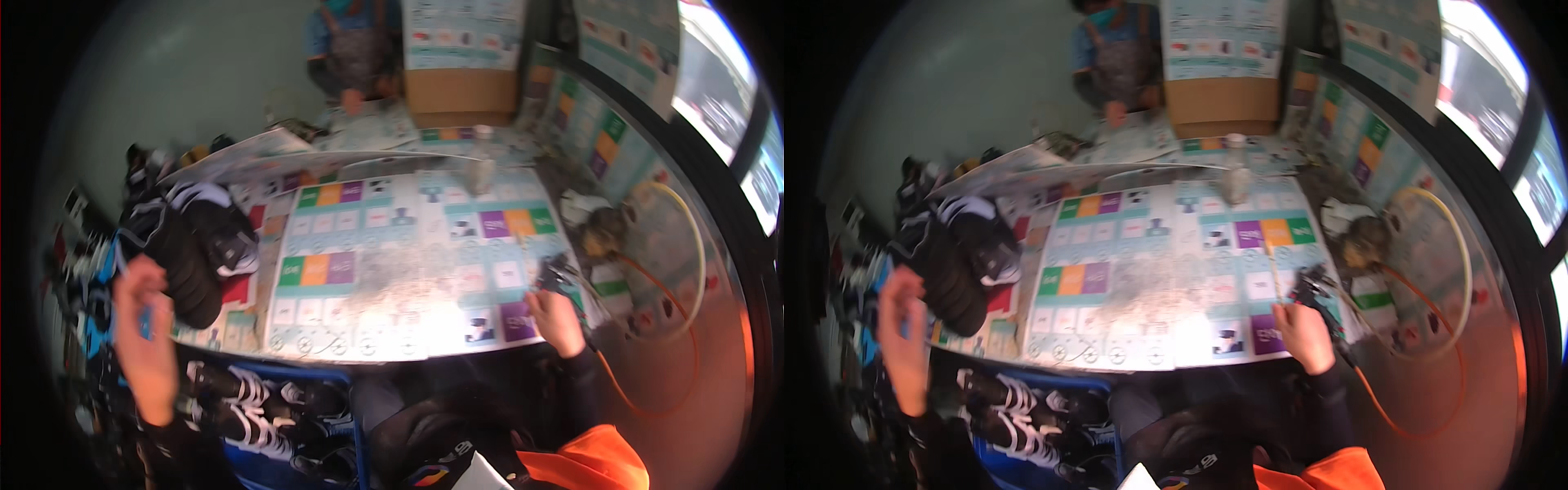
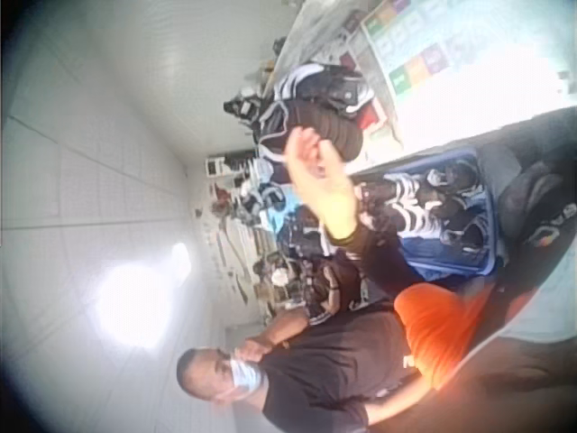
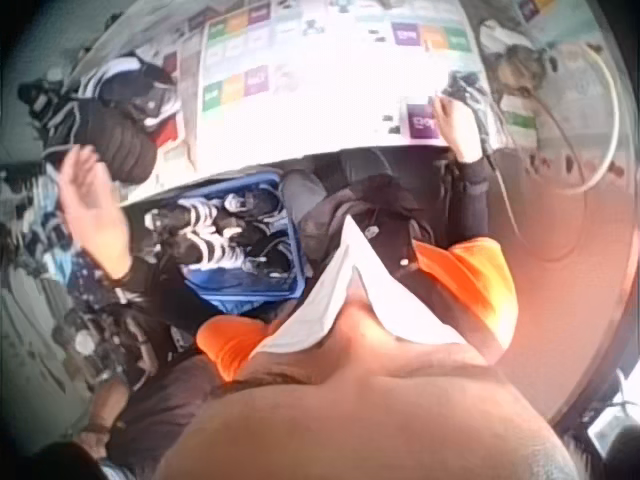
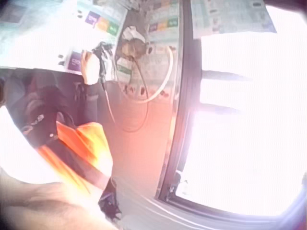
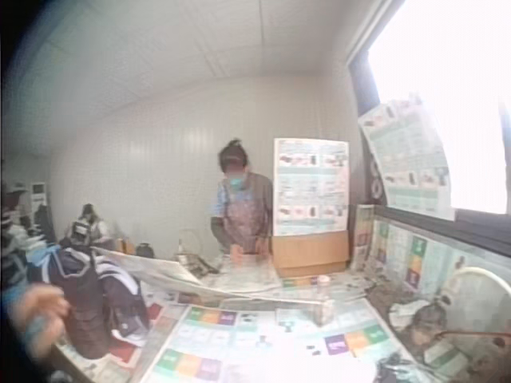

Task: The person wipes a footwear component by hand, then uses a wooden stick and a cloth to clean residue from an industrial spray gun while receiving objects from a colleague.

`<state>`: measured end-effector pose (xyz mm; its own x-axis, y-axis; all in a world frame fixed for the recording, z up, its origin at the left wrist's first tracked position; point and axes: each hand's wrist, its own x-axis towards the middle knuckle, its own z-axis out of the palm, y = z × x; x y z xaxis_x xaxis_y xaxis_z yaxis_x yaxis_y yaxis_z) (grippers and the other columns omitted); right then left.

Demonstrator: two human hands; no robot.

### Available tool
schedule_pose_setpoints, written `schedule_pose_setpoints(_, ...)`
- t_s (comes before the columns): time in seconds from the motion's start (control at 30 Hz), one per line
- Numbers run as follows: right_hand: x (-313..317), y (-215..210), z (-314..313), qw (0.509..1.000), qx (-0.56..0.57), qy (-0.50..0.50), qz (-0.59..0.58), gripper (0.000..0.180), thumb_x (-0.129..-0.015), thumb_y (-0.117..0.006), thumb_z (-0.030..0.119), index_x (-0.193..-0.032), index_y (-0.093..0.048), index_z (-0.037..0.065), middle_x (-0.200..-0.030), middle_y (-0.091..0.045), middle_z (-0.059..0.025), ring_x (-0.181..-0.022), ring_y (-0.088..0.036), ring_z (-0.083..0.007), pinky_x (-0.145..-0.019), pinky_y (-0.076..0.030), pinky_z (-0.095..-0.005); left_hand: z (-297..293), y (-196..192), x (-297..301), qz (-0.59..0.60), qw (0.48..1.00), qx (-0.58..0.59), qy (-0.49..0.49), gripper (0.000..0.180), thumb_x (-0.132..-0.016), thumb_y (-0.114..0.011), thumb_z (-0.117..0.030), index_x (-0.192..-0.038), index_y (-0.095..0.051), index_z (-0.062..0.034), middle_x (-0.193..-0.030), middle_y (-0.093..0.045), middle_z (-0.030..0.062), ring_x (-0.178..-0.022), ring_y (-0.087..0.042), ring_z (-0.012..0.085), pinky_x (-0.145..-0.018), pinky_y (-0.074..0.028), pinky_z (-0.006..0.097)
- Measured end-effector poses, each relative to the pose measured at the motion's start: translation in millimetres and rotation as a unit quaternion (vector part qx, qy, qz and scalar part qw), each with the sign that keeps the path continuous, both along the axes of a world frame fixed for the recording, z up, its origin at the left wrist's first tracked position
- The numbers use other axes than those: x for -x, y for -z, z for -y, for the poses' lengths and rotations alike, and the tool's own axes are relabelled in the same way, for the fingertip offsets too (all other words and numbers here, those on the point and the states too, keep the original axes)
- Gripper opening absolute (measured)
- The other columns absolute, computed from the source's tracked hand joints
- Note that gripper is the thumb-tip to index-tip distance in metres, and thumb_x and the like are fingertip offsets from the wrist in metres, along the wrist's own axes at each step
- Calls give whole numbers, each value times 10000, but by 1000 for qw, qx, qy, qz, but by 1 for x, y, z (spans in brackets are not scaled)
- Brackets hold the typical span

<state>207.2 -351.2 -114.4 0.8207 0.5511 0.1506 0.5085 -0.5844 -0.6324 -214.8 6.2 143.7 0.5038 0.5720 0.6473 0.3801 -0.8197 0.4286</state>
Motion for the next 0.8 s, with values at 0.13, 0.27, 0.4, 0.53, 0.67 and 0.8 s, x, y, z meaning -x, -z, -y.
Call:
schedule_pose_setpoints(0.13,-26,7,22,999,19,0,46,490,-1059,-612,372,-781,-702,-22,-771,-668,-280,-778,-668,-511,-693,-525,-603,45,70,-120,-122,979,57,152,366,-937,-709,-25,-1295,-655,32,-1167,-708,193,-1084,-716,320,-961,-549,384)
schedule_pose_setpoints(0.27,-44,30,10,997,44,42,53,501,-1048,-620,404,-771,-727,1,-782,-694,-274,-779,-690,-505,-726,-559,-601,32,104,-170,-215,944,115,220,380,-946,-768,-175,-1257,-677,22,-1123,-733,204,-1057,-729,347,-888,-565,402)
schedule_pose_setpoints(0.4,-66,44,-1,988,81,58,116,529,-1052,-633,431,-752,-734,7,-756,-690,-280,-767,-696,-495,-679,-552,-602,-23,114,-199,-186,966,102,149,345,-921,-787,-174,-1185,-688,24,-1076,-742,208,-1002,-732,374,-846,-573,435)
schedule_pose_setpoints(0.53,-79,46,-3,971,136,115,160,546,-1033,-677,492,-753,-689,24,-731,-686,-251,-731,-682,-497,-643,-528,-598,-73,114,-238,-128,989,15,67,280,-890,-810,-164,-1058,-674,15,-988,-743,199,-931,-723,396,-814,-573,466)
schedule_pose_setpoints(0.67,-53,10,-19,968,127,157,152,462,-994,-751,458,-881,-678,16,-761,-703,-230,-749,-686,-470,-649,-521,-550,-131,115,-282,-150,982,39,104,336,-900,-800,-127,-1191,-671,-20,-1061,-720,193,-931,-708,391,-820,-566,454)
schedule_pose_setpoints(0.8,-43,-32,-62,981,118,144,57,319,-957,-814,305,-902,-683,19,-745,-715,-186,-712,-704,-416,-625,-528,-503,-181,106,-360,-97,983,33,151,481,-928,-771,-109,-1391,-648,-68,-1218,-692,200,-950,-697,382,-866,-563,435)
